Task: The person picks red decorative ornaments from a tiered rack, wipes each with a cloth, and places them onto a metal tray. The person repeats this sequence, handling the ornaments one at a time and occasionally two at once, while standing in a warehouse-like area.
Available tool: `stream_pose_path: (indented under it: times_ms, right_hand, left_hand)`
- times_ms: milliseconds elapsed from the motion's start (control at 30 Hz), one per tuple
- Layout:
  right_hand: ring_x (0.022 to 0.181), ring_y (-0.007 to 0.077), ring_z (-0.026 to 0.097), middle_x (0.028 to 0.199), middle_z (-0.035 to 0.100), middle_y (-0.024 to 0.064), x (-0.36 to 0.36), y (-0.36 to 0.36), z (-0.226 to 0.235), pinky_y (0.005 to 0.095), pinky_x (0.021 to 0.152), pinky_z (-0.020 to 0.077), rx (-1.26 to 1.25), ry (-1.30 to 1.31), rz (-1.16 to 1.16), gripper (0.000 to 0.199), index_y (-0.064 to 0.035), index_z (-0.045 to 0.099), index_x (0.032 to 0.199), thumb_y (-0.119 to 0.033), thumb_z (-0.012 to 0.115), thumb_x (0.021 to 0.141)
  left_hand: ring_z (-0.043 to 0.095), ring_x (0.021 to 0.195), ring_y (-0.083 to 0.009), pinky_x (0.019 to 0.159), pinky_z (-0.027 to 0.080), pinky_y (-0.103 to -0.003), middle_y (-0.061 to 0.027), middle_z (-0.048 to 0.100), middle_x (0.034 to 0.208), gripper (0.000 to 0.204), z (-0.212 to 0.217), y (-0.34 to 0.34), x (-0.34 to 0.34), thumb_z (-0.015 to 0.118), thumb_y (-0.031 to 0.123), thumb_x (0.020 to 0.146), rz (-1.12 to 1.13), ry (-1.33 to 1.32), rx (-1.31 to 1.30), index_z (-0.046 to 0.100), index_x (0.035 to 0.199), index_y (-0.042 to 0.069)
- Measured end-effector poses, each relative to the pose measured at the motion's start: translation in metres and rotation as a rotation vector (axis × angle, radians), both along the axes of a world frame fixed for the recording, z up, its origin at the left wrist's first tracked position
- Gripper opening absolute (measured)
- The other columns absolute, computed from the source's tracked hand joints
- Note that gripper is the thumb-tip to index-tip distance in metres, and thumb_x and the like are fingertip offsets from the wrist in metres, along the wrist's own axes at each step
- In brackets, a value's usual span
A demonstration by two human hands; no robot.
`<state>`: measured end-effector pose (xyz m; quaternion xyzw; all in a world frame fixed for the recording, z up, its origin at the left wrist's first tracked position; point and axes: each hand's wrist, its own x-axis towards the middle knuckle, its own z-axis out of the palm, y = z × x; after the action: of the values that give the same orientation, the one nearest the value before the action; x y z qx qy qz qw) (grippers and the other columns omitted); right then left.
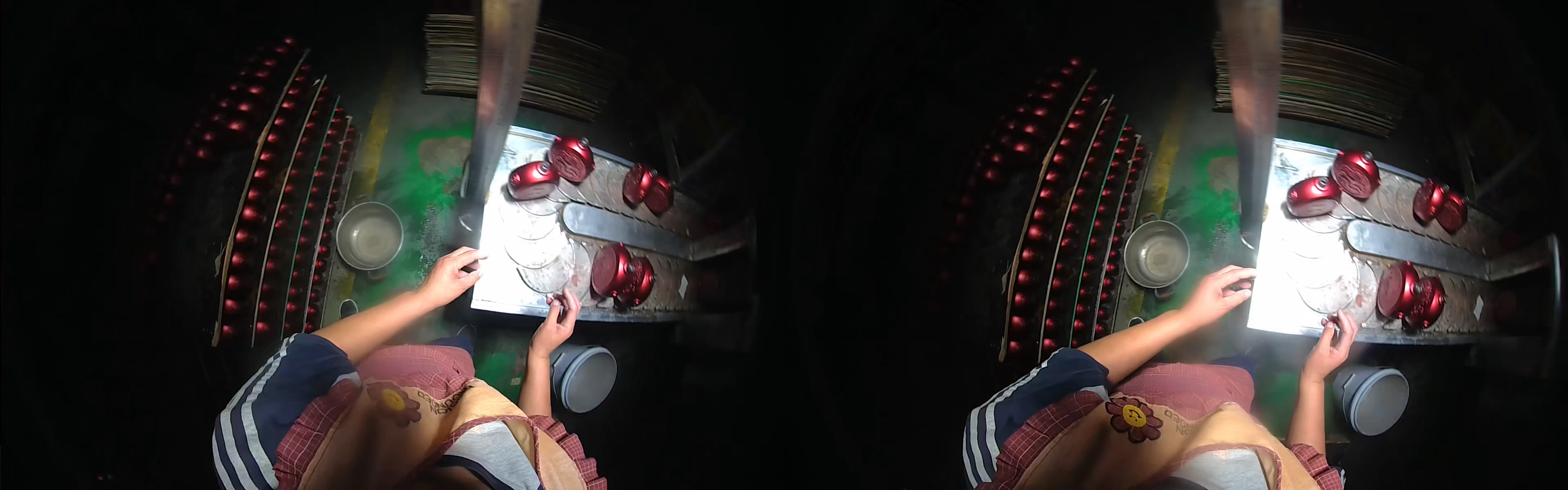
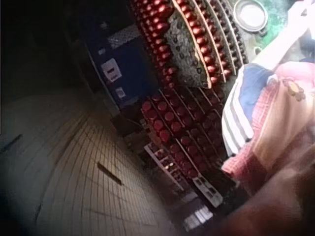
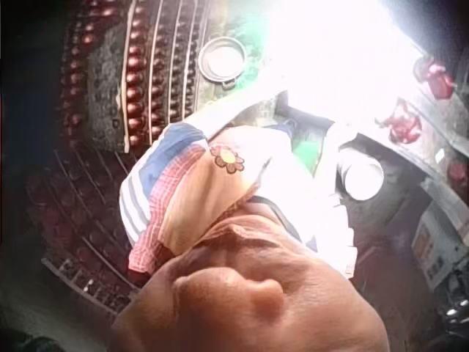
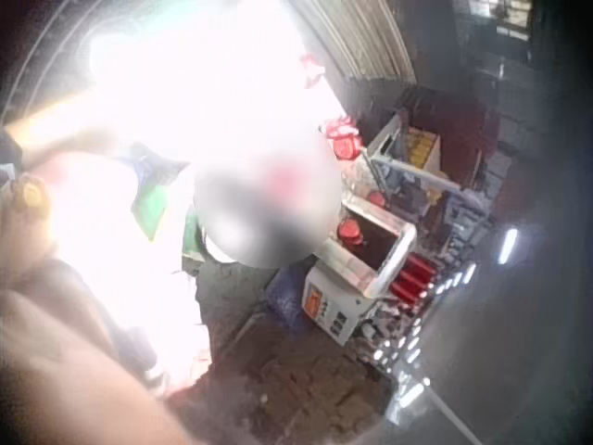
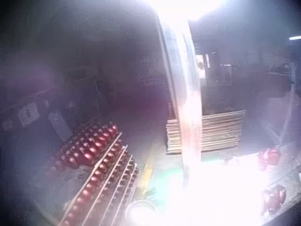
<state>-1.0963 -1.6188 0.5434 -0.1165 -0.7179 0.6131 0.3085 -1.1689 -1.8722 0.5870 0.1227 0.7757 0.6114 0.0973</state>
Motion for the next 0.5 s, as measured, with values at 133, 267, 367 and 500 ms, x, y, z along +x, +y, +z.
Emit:
stream_pose_path:
  times_ms: [133,267,367,500]
  right_hand:
    - [0.101,0.0173,0.060,0.120,0.056,0.0098,-0.007,-0.217,-0.007,0.0291,0.084,0.0543,-0.174,-0.307,0.542,0.028,0.0004,0.064,0.118,0.004,0.063,0.091]
    - [0.102,0.0148,0.059,0.116,0.057,0.0053,-0.072,-0.408,0.030,0.0270,0.085,0.0520,0.030,-0.268,1.005,0.036,-0.0037,0.063,0.124,0.007,0.063,0.090]
    - [0.108,0.0152,0.057,0.118,0.055,0.0047,-0.147,-0.554,0.067,0.0285,0.088,0.0535,0.280,-0.096,1.117,0.046,-0.0078,0.060,0.132,0.008,0.063,0.089]
    - [0.121,0.0250,0.056,0.131,0.054,0.0091,-0.245,-0.749,0.109,0.0369,0.098,0.0517,0.541,0.148,1.164,0.061,-0.0170,0.058,0.137,0.004,0.070,0.080]
  left_hand:
    - [0.064,0.098,-0.0108,0.076,0.054,-0.024,-0.0073,0.065,0.122,0.041,-0.007,-0.262,0.050,0.065,0.005,0.093,0.610,-0.065,0.110,0.060,0.134,0.005]
    - [0.060,0.110,-0.0197,0.093,0.049,-0.032,-0.0096,0.064,0.123,0.044,0.017,-0.558,0.113,0.065,0.004,0.092,1.335,0.299,-0.317,0.058,0.136,0.007]
    - [0.059,0.112,-0.0277,0.098,0.048,-0.039,-0.0149,0.063,0.121,0.049,0.051,-0.736,0.136,0.071,0.012,0.088,1.623,0.349,-0.589,0.059,0.135,0.016]
    - [0.049,0.127,-0.0417,0.109,0.039,-0.049,-0.0208,0.052,0.140,0.055,0.070,-0.866,0.089,0.071,0.032,0.088,1.437,0.294,-0.916,0.056,0.139,0.020]
